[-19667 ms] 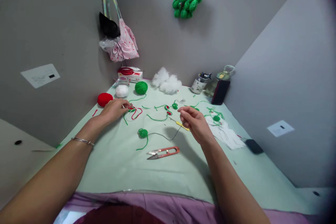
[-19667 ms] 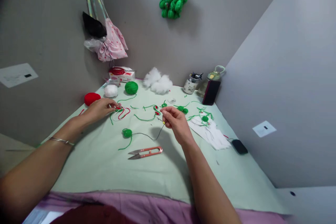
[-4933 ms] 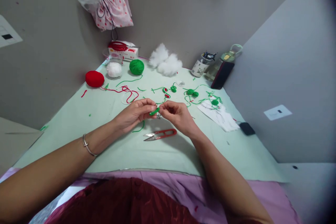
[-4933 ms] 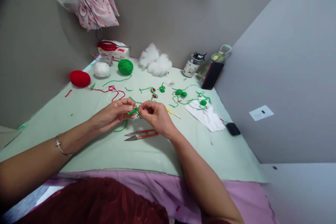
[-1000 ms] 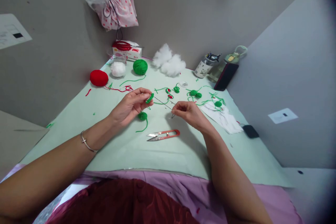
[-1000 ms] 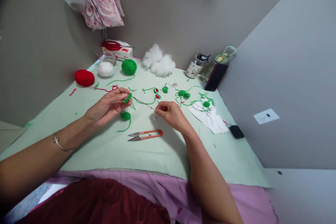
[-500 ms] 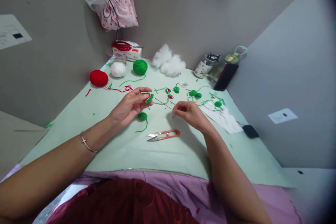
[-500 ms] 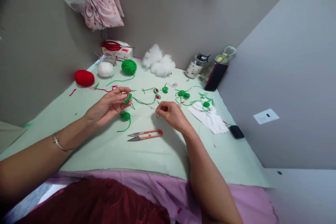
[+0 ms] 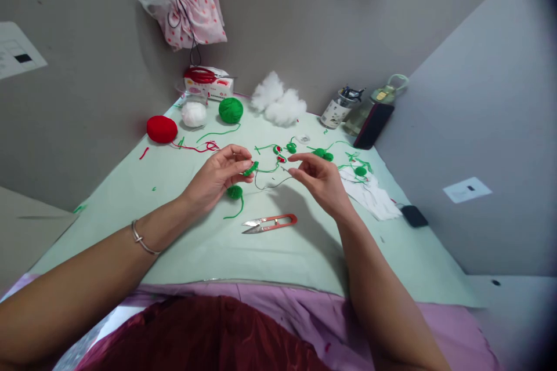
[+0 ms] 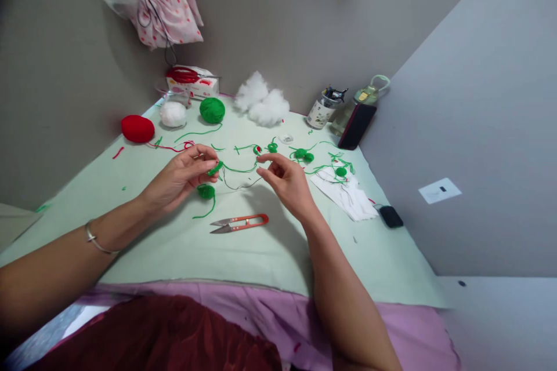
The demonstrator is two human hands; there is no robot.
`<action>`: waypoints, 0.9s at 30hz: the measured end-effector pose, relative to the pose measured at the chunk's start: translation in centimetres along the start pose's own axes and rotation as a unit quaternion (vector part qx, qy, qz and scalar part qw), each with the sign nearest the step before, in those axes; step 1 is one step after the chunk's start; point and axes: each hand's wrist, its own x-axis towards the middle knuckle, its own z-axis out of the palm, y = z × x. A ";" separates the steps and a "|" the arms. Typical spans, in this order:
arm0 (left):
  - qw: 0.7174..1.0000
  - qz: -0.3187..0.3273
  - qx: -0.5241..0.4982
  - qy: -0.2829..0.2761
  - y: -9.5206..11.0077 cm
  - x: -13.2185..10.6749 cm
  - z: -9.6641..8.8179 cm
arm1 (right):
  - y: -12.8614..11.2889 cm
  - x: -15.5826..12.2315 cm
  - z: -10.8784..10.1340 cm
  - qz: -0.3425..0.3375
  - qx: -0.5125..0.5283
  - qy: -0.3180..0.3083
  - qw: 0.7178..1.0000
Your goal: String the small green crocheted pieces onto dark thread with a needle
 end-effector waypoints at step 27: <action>0.993 0.039 0.101 -0.037 -1.6 -0.4 0.7 | -0.7 -1.4 3.0 -0.263 -0.112 0.025 0.958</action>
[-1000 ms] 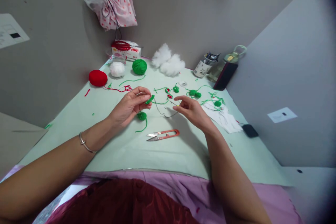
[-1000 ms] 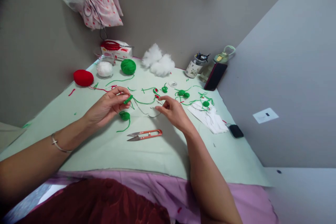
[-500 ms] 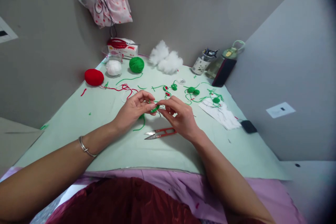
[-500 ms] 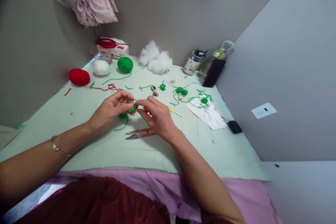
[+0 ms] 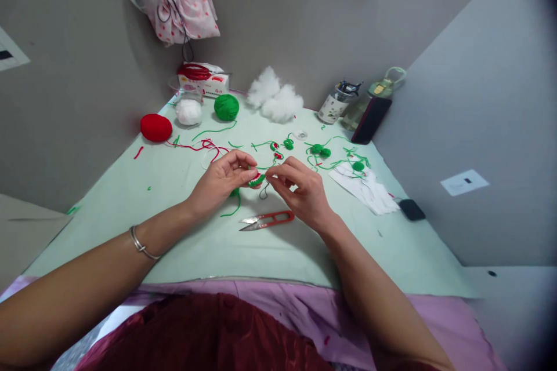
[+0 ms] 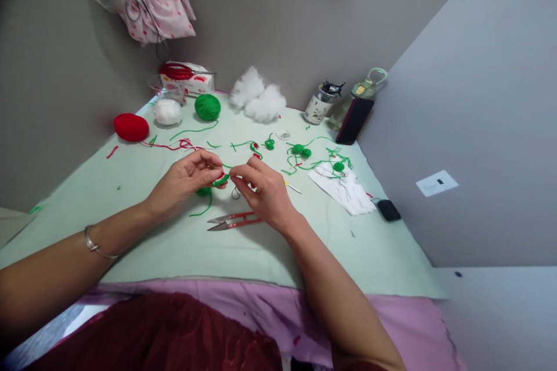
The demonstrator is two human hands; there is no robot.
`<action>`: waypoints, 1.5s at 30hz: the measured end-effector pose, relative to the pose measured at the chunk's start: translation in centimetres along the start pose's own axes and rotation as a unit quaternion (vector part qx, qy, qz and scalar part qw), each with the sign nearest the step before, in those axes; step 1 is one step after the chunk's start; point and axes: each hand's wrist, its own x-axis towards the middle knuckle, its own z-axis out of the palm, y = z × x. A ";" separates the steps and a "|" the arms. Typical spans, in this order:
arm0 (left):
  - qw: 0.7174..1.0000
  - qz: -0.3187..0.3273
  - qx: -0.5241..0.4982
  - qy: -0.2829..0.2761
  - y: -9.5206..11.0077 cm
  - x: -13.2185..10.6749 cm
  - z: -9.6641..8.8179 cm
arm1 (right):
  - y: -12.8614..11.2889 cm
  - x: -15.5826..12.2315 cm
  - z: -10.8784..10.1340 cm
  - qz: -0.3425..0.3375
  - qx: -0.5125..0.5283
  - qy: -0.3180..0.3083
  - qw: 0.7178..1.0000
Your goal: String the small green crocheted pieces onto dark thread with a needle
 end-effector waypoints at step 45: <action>0.997 -0.055 -0.052 0.024 0.4 0.2 -0.4 | -0.6 0.1 -0.4 0.088 -0.014 -0.003 0.996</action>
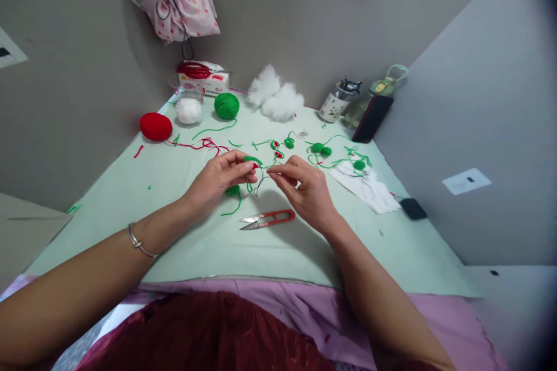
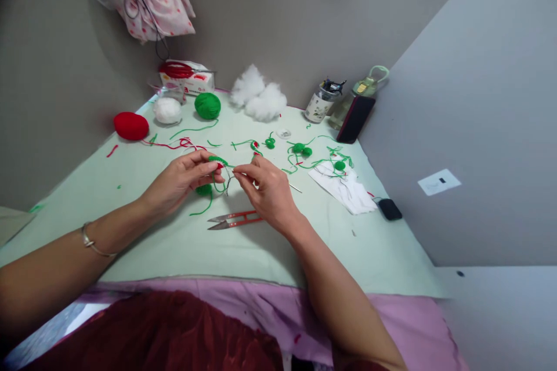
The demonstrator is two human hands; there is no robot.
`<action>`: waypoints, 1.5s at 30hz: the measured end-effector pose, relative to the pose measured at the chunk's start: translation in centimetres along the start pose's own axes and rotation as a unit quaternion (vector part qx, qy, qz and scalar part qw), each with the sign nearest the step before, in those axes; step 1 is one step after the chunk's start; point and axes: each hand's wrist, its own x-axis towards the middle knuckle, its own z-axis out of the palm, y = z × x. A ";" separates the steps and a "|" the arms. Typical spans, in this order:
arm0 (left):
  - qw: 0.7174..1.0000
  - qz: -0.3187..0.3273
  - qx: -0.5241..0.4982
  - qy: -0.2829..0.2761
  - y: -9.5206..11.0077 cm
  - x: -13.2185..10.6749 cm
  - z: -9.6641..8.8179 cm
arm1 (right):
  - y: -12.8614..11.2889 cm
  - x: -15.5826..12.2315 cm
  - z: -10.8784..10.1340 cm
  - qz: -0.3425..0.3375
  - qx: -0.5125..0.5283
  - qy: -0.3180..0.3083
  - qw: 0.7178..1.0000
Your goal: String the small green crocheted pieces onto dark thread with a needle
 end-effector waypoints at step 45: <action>0.999 -0.014 -0.033 0.007 0.3 0.0 0.4 | -0.8 0.3 -0.7 0.084 0.101 -0.054 0.990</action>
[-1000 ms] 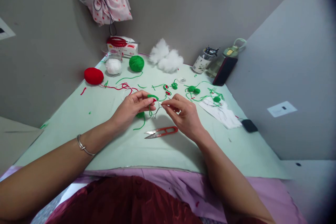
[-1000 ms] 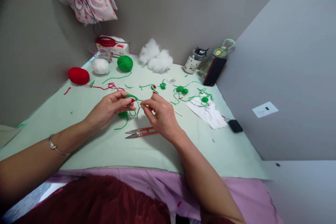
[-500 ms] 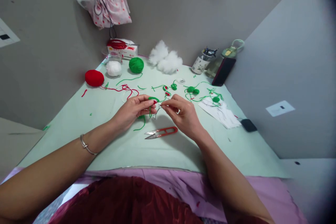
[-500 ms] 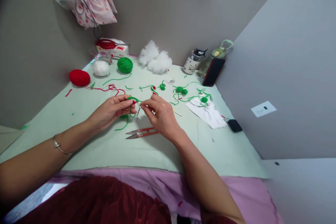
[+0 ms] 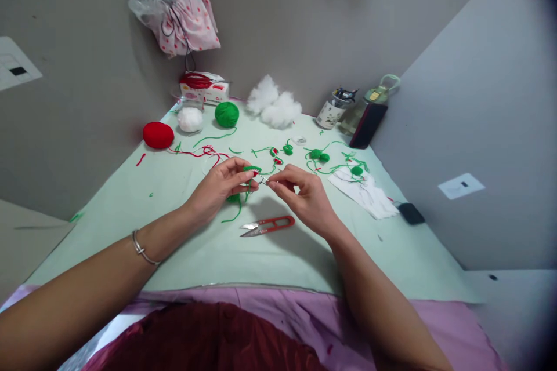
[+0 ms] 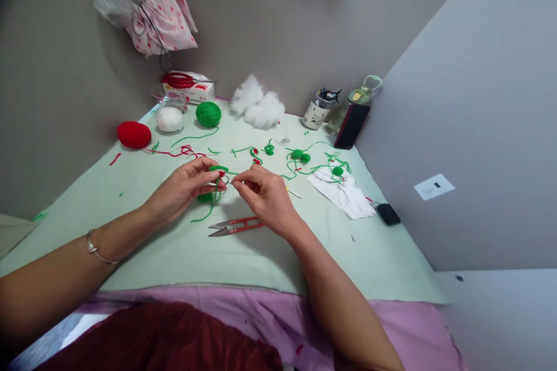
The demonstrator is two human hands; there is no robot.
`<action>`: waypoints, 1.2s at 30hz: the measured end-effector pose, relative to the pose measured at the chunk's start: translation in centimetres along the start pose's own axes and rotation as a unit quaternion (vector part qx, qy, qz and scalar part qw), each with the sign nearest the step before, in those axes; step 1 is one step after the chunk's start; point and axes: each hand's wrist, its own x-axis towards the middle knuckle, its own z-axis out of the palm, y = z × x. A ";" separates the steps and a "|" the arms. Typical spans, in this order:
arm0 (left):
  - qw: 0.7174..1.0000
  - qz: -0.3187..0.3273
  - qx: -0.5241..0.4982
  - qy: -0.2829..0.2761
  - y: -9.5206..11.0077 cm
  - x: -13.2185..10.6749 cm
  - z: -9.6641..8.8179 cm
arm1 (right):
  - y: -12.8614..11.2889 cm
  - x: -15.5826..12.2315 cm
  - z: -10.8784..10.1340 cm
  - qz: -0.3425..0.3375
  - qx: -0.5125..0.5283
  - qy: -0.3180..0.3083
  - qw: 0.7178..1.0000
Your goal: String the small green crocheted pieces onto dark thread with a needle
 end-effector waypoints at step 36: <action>0.766 0.508 0.393 0.024 -0.8 -0.7 -0.7 | 0.1 0.0 0.7 -0.033 0.052 0.024 0.998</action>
